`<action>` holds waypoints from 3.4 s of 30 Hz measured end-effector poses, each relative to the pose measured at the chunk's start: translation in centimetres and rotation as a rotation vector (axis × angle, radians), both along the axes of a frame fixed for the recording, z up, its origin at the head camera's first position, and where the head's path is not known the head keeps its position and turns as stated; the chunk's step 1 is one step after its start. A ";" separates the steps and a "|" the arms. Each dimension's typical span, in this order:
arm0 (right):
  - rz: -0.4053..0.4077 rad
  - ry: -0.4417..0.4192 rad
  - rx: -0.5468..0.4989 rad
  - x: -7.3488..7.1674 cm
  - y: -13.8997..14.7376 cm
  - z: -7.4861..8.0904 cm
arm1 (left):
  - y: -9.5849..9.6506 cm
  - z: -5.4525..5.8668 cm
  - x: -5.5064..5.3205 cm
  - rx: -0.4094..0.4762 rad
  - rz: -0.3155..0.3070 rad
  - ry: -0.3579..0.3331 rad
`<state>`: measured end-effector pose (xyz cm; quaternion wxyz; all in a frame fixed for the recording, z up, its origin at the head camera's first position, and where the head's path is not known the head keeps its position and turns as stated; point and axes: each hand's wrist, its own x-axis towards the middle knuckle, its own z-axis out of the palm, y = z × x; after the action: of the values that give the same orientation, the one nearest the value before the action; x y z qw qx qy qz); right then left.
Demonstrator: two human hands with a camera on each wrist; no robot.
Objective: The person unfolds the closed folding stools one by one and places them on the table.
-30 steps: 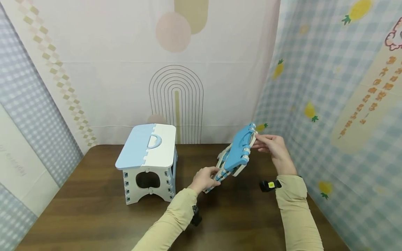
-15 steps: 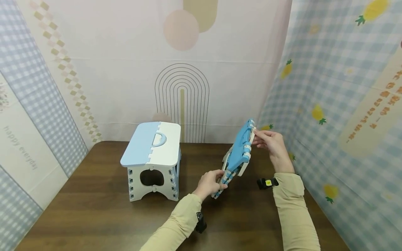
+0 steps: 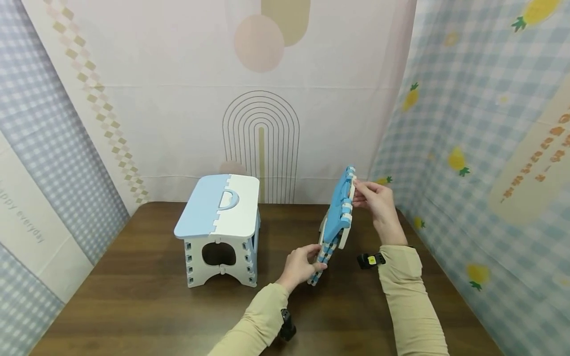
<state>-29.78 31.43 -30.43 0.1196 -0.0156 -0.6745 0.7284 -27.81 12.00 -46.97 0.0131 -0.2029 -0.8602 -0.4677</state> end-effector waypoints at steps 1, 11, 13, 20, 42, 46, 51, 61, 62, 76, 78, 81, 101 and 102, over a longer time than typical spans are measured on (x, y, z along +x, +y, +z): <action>-0.011 0.004 0.014 -0.1 -0.2 -0.1 | 0.0 0.0 0.1 0.009 0.002 -0.005; -0.084 0.047 0.185 -1.1 -2.3 -0.4 | 0.2 -0.6 0.3 0.073 0.035 -0.015; -0.079 0.055 0.187 -1.2 -2.6 -0.5 | 0.2 -0.7 0.3 0.091 0.038 -0.027; -0.018 0.131 0.064 -1.0 -2.0 -1.9 | 0.2 -0.8 0.3 0.124 0.041 -0.024; 0.407 -0.075 0.718 4.2 -1.4 -13.6 | 0.5 -1.4 0.9 0.080 0.090 0.011; 0.285 -0.040 0.772 4.6 -2.6 -13.8 | 0.5 -1.4 0.9 0.063 0.093 0.032; 0.200 -0.011 0.804 4.9 -3.6 -14.2 | 0.2 -1.3 1.0 0.075 0.096 0.044; 0.120 0.061 0.857 5.6 -4.3 -14.2 | 0.3 -1.5 1.0 0.112 0.072 -0.004; 0.111 0.068 0.862 5.6 -4.4 -14.3 | 0.3 -1.5 1.0 0.115 0.069 -0.009; -0.038 0.119 0.946 5.8 -4.6 -14.3 | 0.2 -1.1 0.7 0.105 0.080 -0.002; -0.040 0.122 0.954 5.8 -4.5 -14.1 | 0.3 -1.1 0.6 0.110 0.086 0.010; -0.052 0.101 0.955 5.9 -4.4 -14.0 | 0.3 -1.2 0.7 0.115 0.079 0.003; -0.179 0.044 0.947 7.1 -3.3 -14.5 | 0.7 -1.2 1.2 0.091 0.106 0.064; -0.191 0.049 0.949 7.2 -3.4 -14.5 | 0.7 -1.2 1.3 0.087 0.111 0.073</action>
<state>-22.63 28.08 -44.93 0.1957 -0.0041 -0.9248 0.3262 -26.54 12.73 -48.16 0.0792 -0.1710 -0.8479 -0.4956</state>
